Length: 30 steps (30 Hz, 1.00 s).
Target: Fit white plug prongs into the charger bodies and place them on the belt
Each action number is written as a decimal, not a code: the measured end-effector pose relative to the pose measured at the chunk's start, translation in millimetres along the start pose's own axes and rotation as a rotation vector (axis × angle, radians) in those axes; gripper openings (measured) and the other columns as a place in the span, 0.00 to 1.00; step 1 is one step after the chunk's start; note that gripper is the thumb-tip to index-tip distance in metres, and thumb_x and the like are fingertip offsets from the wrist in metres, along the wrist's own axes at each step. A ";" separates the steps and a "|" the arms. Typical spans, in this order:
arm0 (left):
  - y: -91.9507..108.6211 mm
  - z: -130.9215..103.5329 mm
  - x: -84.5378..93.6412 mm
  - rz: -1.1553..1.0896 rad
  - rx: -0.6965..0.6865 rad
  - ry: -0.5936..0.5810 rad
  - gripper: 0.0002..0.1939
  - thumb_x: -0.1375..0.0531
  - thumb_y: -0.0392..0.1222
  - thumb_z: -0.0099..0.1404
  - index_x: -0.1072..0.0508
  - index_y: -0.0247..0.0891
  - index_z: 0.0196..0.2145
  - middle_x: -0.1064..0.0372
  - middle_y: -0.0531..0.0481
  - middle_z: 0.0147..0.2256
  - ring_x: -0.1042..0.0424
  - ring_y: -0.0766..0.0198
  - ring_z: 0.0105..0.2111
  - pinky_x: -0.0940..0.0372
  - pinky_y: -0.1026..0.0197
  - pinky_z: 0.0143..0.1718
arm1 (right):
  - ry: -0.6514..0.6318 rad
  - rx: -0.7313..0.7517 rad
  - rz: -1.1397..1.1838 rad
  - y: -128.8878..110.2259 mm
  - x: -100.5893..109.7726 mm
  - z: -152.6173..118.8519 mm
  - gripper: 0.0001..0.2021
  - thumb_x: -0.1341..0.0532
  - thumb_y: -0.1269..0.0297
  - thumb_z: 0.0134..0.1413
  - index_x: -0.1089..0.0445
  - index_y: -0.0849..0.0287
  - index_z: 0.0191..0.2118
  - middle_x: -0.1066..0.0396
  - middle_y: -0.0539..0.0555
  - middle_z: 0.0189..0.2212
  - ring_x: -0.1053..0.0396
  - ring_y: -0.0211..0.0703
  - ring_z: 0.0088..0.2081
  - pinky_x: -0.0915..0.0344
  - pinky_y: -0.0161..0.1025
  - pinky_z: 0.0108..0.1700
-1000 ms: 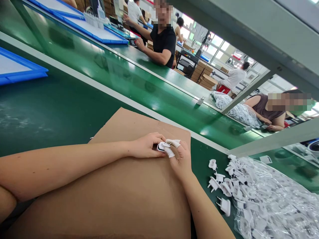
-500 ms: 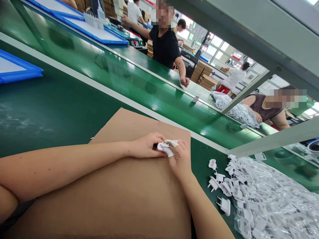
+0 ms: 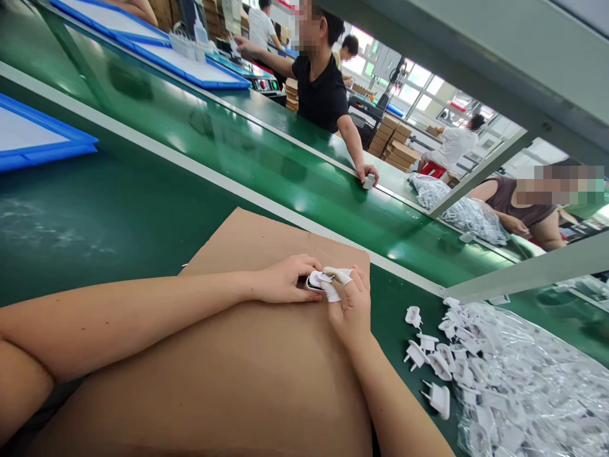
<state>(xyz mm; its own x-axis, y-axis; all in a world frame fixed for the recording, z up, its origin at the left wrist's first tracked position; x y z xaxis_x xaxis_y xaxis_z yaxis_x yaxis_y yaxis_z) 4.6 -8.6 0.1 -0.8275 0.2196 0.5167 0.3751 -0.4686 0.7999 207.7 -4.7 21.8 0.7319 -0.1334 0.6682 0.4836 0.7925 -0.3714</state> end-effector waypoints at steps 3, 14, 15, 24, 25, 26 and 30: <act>0.4 0.2 0.6 -0.024 0.011 -0.004 0.09 0.31 0.46 0.63 0.22 0.39 0.36 0.25 0.47 0.42 0.28 0.54 0.44 0.34 0.56 0.47 | -0.058 -0.018 -0.019 0.8 -0.6 2.1 0.12 0.40 0.65 0.66 0.26 0.49 0.52 0.21 0.54 0.43 0.25 0.51 0.46 0.38 0.60 0.64; -0.8 -0.4 0.0 -0.025 -0.006 0.004 0.10 0.30 0.45 0.63 0.20 0.38 0.40 0.24 0.44 0.46 0.27 0.53 0.47 0.34 0.53 0.51 | -0.078 0.088 -0.137 0.2 2.6 0.3 0.16 0.42 0.72 0.59 0.26 0.50 0.50 0.24 0.53 0.37 0.28 0.50 0.44 0.42 0.60 0.66; -0.6 -0.5 0.1 -0.024 -0.004 0.001 0.10 0.30 0.45 0.63 0.20 0.38 0.40 0.24 0.44 0.47 0.27 0.53 0.47 0.34 0.53 0.51 | -0.069 0.087 -0.141 0.3 2.4 0.1 0.15 0.42 0.72 0.60 0.26 0.50 0.49 0.24 0.52 0.37 0.28 0.50 0.45 0.43 0.60 0.66; 1.7 -0.4 1.5 -0.004 0.001 -0.017 0.10 0.31 0.45 0.64 0.21 0.38 0.39 0.25 0.45 0.46 0.27 0.54 0.47 0.34 0.55 0.50 | -0.052 0.046 -0.168 -1.2 -0.2 -0.4 0.12 0.41 0.71 0.63 0.27 0.51 0.49 0.23 0.53 0.41 0.29 0.51 0.47 0.45 0.58 0.66; 1.3 -0.1 1.3 -0.001 -0.005 -0.016 0.09 0.31 0.45 0.64 0.21 0.38 0.39 0.25 0.45 0.46 0.27 0.54 0.47 0.34 0.55 0.51 | -0.058 0.039 -0.167 -1.2 -0.2 -0.1 0.12 0.41 0.71 0.63 0.27 0.51 0.49 0.23 0.53 0.41 0.29 0.51 0.47 0.45 0.58 0.66; 0.8 0.2 1.0 0.001 -0.010 -0.016 0.09 0.31 0.45 0.64 0.21 0.38 0.39 0.25 0.45 0.46 0.27 0.54 0.47 0.34 0.55 0.51 | -0.066 0.029 -0.165 -1.1 -0.2 0.3 0.12 0.42 0.70 0.63 0.27 0.51 0.49 0.23 0.53 0.41 0.30 0.51 0.47 0.45 0.58 0.66; -0.6 0.4 0.2 -0.002 -0.008 -0.016 0.09 0.31 0.44 0.63 0.21 0.38 0.38 0.25 0.45 0.46 0.28 0.53 0.48 0.35 0.54 0.51 | -0.115 -0.028 -0.153 -0.8 0.5 2.5 0.12 0.42 0.70 0.62 0.27 0.51 0.47 0.26 0.52 0.36 0.30 0.50 0.43 0.45 0.58 0.66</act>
Point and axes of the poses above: each hand's wrist, its own z-axis towards the middle knuckle, its own x-axis out of the back of the hand, y = z × x, the point moved 1 cm from there along z, towards the middle knuckle
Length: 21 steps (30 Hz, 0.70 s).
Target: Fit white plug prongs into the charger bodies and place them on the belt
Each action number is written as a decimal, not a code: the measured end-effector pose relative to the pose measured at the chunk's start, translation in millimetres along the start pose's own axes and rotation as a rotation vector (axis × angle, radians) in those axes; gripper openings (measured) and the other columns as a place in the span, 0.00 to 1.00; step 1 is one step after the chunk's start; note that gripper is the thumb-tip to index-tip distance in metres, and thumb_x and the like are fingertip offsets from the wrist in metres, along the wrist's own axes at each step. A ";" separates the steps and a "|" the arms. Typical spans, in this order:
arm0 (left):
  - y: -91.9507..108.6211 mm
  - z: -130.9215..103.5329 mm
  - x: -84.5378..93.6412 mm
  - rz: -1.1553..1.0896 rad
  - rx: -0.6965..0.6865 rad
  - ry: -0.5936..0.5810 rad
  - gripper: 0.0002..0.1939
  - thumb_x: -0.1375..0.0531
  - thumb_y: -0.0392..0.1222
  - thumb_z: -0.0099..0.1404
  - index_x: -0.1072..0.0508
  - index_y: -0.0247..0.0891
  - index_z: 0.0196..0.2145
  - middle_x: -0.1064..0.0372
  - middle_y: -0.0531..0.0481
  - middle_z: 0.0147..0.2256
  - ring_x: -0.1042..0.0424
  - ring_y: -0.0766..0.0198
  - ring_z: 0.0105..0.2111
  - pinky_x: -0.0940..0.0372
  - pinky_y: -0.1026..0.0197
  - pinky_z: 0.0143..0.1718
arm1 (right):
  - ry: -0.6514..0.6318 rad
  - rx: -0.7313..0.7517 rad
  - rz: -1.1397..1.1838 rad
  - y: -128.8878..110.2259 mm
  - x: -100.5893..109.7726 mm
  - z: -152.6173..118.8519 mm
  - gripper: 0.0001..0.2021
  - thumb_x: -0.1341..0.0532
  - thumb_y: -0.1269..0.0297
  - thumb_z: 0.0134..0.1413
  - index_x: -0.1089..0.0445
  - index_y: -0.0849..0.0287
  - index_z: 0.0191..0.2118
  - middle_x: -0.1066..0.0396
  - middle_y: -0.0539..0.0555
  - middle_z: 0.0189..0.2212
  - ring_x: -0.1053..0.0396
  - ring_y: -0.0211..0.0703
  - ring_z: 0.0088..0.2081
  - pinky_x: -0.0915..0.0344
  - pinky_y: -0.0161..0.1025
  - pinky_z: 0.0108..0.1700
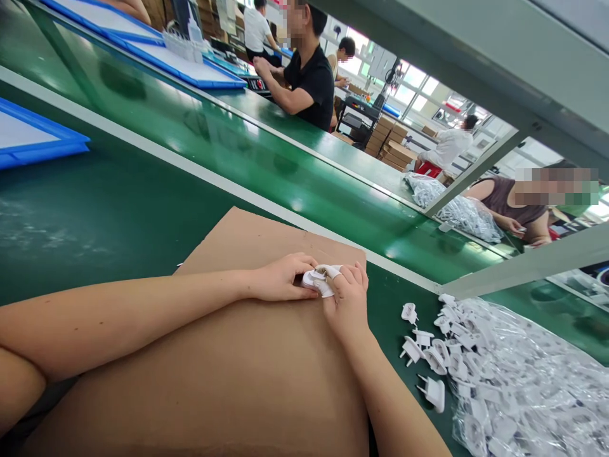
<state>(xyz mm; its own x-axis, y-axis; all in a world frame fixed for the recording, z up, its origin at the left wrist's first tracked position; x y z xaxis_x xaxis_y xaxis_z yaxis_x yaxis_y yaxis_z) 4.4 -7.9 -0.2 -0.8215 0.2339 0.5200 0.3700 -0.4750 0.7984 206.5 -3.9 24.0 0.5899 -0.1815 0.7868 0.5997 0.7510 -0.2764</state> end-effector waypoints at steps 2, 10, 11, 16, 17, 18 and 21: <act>0.3 -0.1 -0.3 -0.001 -0.008 -0.001 0.09 0.32 0.44 0.64 0.21 0.37 0.38 0.25 0.45 0.46 0.28 0.52 0.49 0.36 0.54 0.51 | -0.020 -0.014 0.005 -0.2 0.8 0.7 0.11 0.43 0.70 0.61 0.27 0.51 0.45 0.27 0.51 0.34 0.30 0.49 0.42 0.45 0.58 0.65; 4.4 0.3 0.4 0.003 -0.011 0.016 0.09 0.31 0.45 0.63 0.21 0.37 0.37 0.25 0.46 0.43 0.28 0.54 0.45 0.36 0.55 0.48 | -0.049 -0.057 0.058 1.5 2.3 3.0 0.09 0.41 0.67 0.62 0.25 0.51 0.43 0.26 0.52 0.35 0.30 0.49 0.41 0.42 0.56 0.61; 4.3 0.5 0.9 -0.006 -0.009 0.014 0.09 0.31 0.45 0.63 0.22 0.37 0.37 0.25 0.46 0.43 0.28 0.54 0.44 0.35 0.56 0.48 | -0.055 -0.072 0.077 2.1 2.1 3.6 0.09 0.41 0.66 0.63 0.24 0.51 0.44 0.25 0.52 0.36 0.29 0.49 0.41 0.40 0.54 0.58; 0.5 2.3 0.8 -0.032 0.029 -0.010 0.09 0.30 0.45 0.61 0.21 0.38 0.35 0.26 0.46 0.42 0.27 0.54 0.44 0.34 0.56 0.46 | -0.024 -0.087 0.027 0.7 2.9 5.1 0.06 0.38 0.68 0.61 0.23 0.51 0.38 0.25 0.50 0.31 0.30 0.48 0.40 0.41 0.50 0.52; -0.1 2.4 -0.1 -0.033 0.039 -0.010 0.09 0.30 0.45 0.61 0.21 0.38 0.35 0.26 0.46 0.42 0.27 0.54 0.44 0.34 0.56 0.47 | -0.019 -0.081 0.000 -0.5 3.6 5.4 0.05 0.38 0.69 0.60 0.24 0.52 0.36 0.27 0.50 0.29 0.31 0.48 0.39 0.41 0.49 0.52; -0.3 2.3 -1.2 -0.039 0.054 -0.007 0.09 0.30 0.45 0.60 0.21 0.38 0.35 0.26 0.46 0.42 0.27 0.54 0.45 0.34 0.56 0.47 | -0.019 -0.074 -0.025 -1.9 4.4 6.0 0.06 0.38 0.70 0.59 0.25 0.53 0.33 0.29 0.49 0.27 0.32 0.47 0.38 0.42 0.48 0.50; 1.3 0.8 -3.8 -0.127 0.158 0.037 0.13 0.28 0.45 0.57 0.22 0.38 0.38 0.26 0.47 0.40 0.27 0.55 0.42 0.34 0.57 0.44 | -0.032 -0.048 -0.079 -5.5 6.5 8.2 0.09 0.37 0.72 0.56 0.31 0.55 0.26 0.33 0.49 0.24 0.35 0.44 0.34 0.43 0.47 0.48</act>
Point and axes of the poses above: each hand's wrist, its own z-axis towards the middle knuckle, its own x-axis out of the back of the hand, y = z × x, the point moved 1 cm from there along z, towards the middle knuckle
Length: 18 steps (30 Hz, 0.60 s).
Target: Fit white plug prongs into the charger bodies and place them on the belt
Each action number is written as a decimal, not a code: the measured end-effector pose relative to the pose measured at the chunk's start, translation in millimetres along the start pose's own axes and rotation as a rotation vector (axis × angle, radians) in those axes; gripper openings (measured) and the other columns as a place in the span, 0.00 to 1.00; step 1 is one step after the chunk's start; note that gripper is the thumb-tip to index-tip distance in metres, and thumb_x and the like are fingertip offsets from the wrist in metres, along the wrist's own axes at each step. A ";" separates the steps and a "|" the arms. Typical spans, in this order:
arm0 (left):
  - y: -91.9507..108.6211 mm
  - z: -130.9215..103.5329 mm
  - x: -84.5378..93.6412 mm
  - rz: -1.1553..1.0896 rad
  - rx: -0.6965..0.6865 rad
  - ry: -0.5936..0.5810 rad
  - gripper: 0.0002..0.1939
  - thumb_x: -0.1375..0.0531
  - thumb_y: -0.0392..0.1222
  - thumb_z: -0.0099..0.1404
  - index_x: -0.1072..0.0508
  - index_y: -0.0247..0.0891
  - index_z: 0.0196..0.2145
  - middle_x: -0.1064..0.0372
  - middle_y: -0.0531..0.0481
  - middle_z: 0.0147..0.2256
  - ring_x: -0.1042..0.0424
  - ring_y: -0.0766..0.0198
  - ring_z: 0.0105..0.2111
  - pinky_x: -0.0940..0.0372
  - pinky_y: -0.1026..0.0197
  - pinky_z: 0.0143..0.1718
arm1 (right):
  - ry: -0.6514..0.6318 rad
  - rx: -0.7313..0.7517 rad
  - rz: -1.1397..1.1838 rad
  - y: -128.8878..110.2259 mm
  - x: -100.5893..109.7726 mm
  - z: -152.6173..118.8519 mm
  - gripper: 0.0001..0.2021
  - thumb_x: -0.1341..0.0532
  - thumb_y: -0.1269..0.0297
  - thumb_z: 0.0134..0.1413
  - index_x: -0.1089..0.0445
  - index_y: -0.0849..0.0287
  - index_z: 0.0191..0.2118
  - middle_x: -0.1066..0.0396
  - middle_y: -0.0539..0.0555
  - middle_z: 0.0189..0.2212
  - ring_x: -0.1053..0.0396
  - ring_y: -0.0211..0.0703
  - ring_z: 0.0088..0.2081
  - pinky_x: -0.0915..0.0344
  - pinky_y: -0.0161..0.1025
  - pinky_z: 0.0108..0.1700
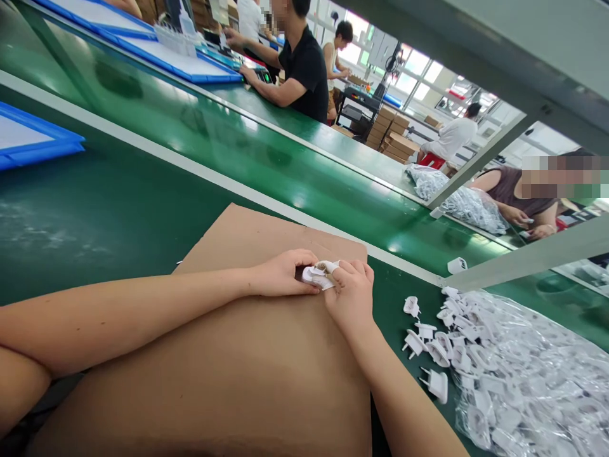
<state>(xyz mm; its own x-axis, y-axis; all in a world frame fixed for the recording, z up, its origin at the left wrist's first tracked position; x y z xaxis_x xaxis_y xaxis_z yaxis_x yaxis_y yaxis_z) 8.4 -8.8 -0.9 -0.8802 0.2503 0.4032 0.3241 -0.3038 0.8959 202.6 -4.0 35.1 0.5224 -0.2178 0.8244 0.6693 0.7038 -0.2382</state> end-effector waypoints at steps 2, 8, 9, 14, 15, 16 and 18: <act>2.9 -1.9 0.8 -0.110 0.065 0.023 0.18 0.28 0.47 0.56 0.23 0.37 0.41 0.25 0.47 0.40 0.27 0.57 0.40 0.34 0.59 0.40 | 0.004 -0.002 -0.018 -0.8 0.2 -0.1 0.10 0.37 0.72 0.55 0.33 0.56 0.24 0.34 0.49 0.23 0.36 0.44 0.34 0.43 0.46 0.47; 12.7 -6.9 18.4 -0.186 0.007 -0.239 0.20 0.36 0.56 0.66 0.21 0.37 0.46 0.24 0.46 0.44 0.28 0.54 0.45 0.34 0.58 0.47 | -0.008 -0.117 0.197 3.7 -6.2 -9.7 0.06 0.37 0.69 0.60 0.22 0.52 0.38 0.27 0.51 0.31 0.33 0.46 0.36 0.39 0.46 0.46; 12.5 -7.6 21.2 -0.183 0.031 -0.281 0.21 0.38 0.57 0.68 0.20 0.38 0.47 0.25 0.45 0.47 0.28 0.53 0.48 0.35 0.58 0.50 | -0.013 -0.128 0.254 4.1 -6.8 -11.1 0.07 0.36 0.69 0.60 0.21 0.51 0.41 0.26 0.51 0.32 0.32 0.47 0.38 0.37 0.45 0.46; 3.9 -9.0 26.1 -0.181 0.177 -0.338 0.27 0.43 0.64 0.71 0.23 0.46 0.57 0.28 0.47 0.57 0.33 0.48 0.58 0.36 0.56 0.57 | 0.009 -0.180 0.450 1.1 -4.8 -14.0 0.09 0.35 0.71 0.60 0.20 0.51 0.42 0.25 0.52 0.36 0.30 0.47 0.42 0.33 0.43 0.46; 2.2 -8.9 26.1 -0.167 0.170 -0.355 0.27 0.44 0.64 0.72 0.25 0.47 0.59 0.29 0.47 0.58 0.34 0.47 0.59 0.36 0.56 0.58 | 0.003 -0.193 0.471 -0.5 -4.1 -14.2 0.09 0.35 0.73 0.59 0.20 0.51 0.41 0.25 0.52 0.36 0.30 0.46 0.42 0.33 0.43 0.46; 0.9 -8.8 26.2 -0.148 0.157 -0.371 0.27 0.45 0.64 0.72 0.25 0.47 0.60 0.29 0.47 0.59 0.35 0.47 0.60 0.38 0.55 0.60 | -0.009 -0.209 0.492 -2.2 -3.5 -14.3 0.10 0.35 0.74 0.59 0.20 0.52 0.41 0.26 0.52 0.36 0.30 0.46 0.42 0.32 0.42 0.46; -0.7 -8.6 26.6 -0.099 0.127 -0.399 0.27 0.46 0.63 0.74 0.25 0.47 0.60 0.29 0.47 0.59 0.35 0.47 0.61 0.40 0.53 0.63 | -0.033 -0.239 0.524 -5.7 -2.2 -14.3 0.12 0.37 0.76 0.58 0.21 0.52 0.43 0.27 0.51 0.36 0.29 0.44 0.41 0.31 0.40 0.44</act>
Point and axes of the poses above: each hand's wrist, its own z-axis towards the middle knuckle, its own x-axis out of the back of the hand, y = z × x, the point moved 1 cm from there along z, towards the middle knuckle
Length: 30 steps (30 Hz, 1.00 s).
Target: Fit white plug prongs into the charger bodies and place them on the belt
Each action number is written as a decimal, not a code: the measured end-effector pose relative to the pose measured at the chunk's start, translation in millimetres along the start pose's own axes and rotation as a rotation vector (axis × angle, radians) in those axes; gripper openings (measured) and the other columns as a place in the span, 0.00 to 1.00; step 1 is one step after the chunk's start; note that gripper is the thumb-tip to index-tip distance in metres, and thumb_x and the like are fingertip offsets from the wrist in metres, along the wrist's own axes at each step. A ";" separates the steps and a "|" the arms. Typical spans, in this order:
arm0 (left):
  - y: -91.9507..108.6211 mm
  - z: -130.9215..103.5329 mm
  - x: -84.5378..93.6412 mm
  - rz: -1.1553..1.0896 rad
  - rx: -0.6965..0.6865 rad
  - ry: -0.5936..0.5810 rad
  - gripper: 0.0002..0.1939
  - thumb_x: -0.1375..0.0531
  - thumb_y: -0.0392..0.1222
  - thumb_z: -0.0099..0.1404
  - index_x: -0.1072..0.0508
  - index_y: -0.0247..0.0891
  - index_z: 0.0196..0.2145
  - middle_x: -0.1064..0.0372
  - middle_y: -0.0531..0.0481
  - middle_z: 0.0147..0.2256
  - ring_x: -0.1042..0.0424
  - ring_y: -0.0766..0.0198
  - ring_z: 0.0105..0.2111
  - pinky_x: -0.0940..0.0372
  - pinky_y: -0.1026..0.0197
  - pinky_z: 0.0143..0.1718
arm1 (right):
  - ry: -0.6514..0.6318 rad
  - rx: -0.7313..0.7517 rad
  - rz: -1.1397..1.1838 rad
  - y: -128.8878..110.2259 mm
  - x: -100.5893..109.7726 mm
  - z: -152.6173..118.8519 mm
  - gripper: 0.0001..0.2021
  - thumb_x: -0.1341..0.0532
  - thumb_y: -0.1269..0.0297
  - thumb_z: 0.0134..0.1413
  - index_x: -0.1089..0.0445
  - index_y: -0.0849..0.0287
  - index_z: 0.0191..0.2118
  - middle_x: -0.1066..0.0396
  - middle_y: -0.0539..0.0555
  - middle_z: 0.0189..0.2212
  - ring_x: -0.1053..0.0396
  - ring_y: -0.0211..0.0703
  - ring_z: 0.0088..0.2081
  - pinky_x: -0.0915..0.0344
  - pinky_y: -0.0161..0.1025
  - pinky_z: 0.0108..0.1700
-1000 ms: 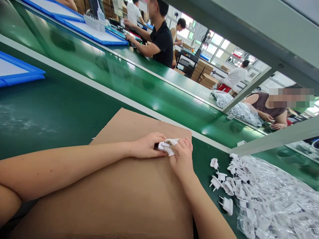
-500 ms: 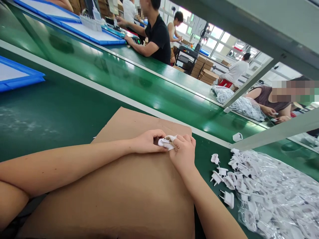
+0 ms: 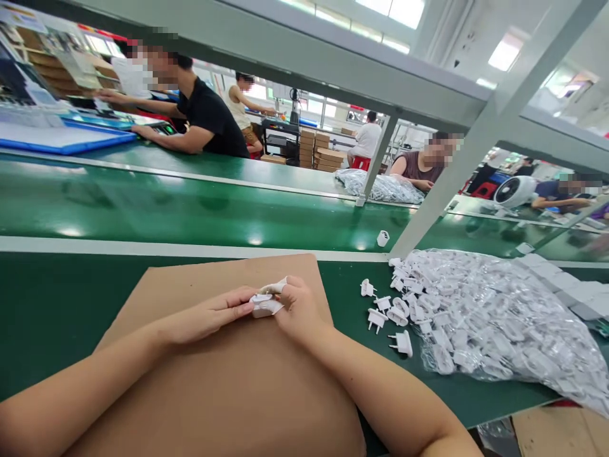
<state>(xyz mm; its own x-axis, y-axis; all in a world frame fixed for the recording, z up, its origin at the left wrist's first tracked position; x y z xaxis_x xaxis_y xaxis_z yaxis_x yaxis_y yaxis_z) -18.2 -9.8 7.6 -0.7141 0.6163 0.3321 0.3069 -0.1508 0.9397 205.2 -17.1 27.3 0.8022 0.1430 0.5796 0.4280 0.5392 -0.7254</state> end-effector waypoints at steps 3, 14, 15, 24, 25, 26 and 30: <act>-1.1 -0.3 -0.1 0.033 0.003 -0.006 0.28 0.47 0.63 0.74 0.26 0.47 0.61 0.30 0.47 0.60 0.36 0.47 0.62 0.42 0.51 0.66 | -0.003 -0.034 0.005 -3.5 -0.5 0.0 0.15 0.39 0.79 0.56 0.21 0.53 0.43 0.30 0.51 0.34 0.30 0.43 0.40 0.32 0.38 0.41; 20.4 2.6 -7.6 -0.164 -0.067 -0.058 0.33 0.44 0.63 0.73 0.38 0.50 0.70 0.43 0.48 0.70 0.43 0.46 0.69 0.45 0.44 0.70 | 0.059 -0.131 0.097 -1.6 -4.8 -1.2 0.12 0.37 0.77 0.53 0.21 0.56 0.39 0.28 0.51 0.35 0.28 0.41 0.37 0.30 0.37 0.40; 23.3 2.7 -7.7 -0.169 -0.070 -0.069 0.33 0.44 0.63 0.73 0.37 0.50 0.70 0.42 0.48 0.70 0.43 0.47 0.69 0.45 0.44 0.69 | 0.076 -0.124 0.098 -1.5 -5.4 -2.0 0.11 0.37 0.76 0.54 0.21 0.55 0.39 0.28 0.51 0.35 0.28 0.41 0.37 0.30 0.38 0.40; 13.3 0.7 -19.4 -0.129 -0.132 0.205 0.30 0.41 0.60 0.72 0.30 0.43 0.64 0.35 0.44 0.66 0.39 0.48 0.67 0.47 0.44 0.71 | 0.116 -0.141 0.304 18.9 -16.1 -1.7 0.10 0.35 0.60 0.57 0.21 0.53 0.44 0.22 0.53 0.40 0.27 0.43 0.38 0.29 0.42 0.45; 10.3 0.8 -20.5 -0.134 -0.127 0.245 0.30 0.40 0.59 0.71 0.29 0.42 0.64 0.35 0.44 0.65 0.38 0.48 0.66 0.46 0.44 0.70 | 0.100 -0.153 0.325 20.9 -17.3 -2.0 0.12 0.35 0.59 0.56 0.22 0.53 0.45 0.22 0.52 0.39 0.27 0.42 0.37 0.28 0.41 0.44; 7.9 0.9 -21.5 -0.144 -0.122 0.267 0.29 0.40 0.58 0.71 0.29 0.41 0.63 0.34 0.43 0.65 0.37 0.48 0.66 0.45 0.45 0.70 | 0.077 -0.163 0.339 22.3 -18.2 -2.5 0.13 0.35 0.58 0.56 0.22 0.54 0.46 0.22 0.52 0.38 0.27 0.42 0.36 0.28 0.41 0.42; 5.3 0.3 -23.9 -0.131 -0.131 0.250 0.27 0.38 0.53 0.69 0.28 0.38 0.61 0.30 0.41 0.61 0.32 0.49 0.61 0.38 0.46 0.65 | 0.019 -0.174 0.394 22.5 -17.4 -3.4 0.15 0.37 0.53 0.58 0.23 0.55 0.46 0.22 0.52 0.36 0.28 0.42 0.35 0.30 0.39 0.37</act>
<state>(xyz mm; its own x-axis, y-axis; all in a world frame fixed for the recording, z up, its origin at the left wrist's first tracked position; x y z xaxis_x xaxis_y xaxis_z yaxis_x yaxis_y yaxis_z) 0.6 -25.1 4.6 -0.8796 0.4306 0.2021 0.1300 -0.1909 0.9730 202.3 -10.3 -0.4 0.9252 0.2941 0.2400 0.1497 0.2983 -0.9427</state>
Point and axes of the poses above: each hand's wrist, its own z-axis towards the middle knuckle, its own x-axis out of the back of the hand, y = z × x, the point moved 1 cm from there along z, towards the middle knuckle
